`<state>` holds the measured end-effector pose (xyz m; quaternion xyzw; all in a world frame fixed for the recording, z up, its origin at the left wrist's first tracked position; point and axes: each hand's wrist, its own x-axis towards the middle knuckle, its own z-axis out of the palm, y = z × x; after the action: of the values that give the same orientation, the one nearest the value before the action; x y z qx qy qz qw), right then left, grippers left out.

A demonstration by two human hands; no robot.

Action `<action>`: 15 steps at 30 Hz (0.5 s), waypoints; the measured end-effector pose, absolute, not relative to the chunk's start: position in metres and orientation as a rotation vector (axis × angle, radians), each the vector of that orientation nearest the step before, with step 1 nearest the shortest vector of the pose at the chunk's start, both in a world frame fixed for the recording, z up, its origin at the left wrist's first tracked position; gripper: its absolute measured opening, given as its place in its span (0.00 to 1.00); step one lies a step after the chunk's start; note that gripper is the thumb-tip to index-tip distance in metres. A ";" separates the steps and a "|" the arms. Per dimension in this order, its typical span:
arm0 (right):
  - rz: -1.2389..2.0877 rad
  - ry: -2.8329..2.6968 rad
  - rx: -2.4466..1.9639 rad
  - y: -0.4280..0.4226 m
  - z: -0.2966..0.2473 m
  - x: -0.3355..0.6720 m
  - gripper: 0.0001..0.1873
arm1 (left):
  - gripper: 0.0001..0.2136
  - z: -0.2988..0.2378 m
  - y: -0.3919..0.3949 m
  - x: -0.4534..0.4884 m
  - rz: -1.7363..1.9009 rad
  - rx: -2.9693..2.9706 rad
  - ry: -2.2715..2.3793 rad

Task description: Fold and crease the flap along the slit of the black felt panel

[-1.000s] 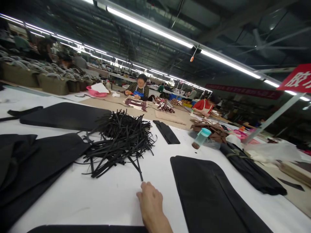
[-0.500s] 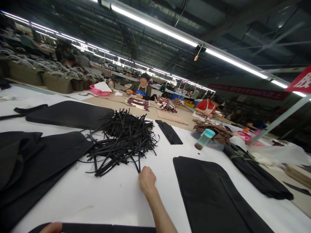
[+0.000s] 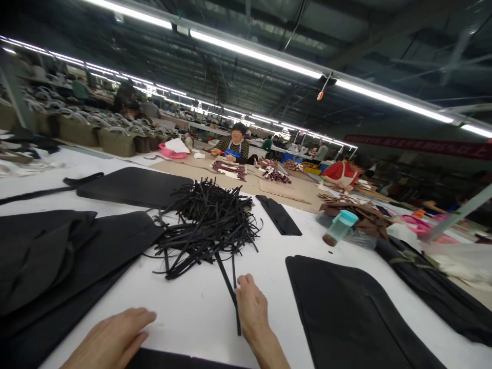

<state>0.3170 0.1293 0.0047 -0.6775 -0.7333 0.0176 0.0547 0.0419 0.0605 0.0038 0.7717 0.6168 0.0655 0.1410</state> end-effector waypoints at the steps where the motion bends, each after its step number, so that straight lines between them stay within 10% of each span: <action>1: 0.022 -2.262 -1.996 0.136 0.005 0.311 0.15 | 0.16 0.014 0.074 0.046 0.121 2.208 1.835; 15: -0.390 -2.473 -1.746 0.184 -0.005 0.295 0.13 | 0.08 -0.004 0.167 0.052 0.440 2.234 1.936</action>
<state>0.2950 0.1837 -0.0054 -0.5715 -0.8094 -0.1276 0.0447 0.0524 0.1673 -0.0037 0.7452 0.6460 0.1467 0.0762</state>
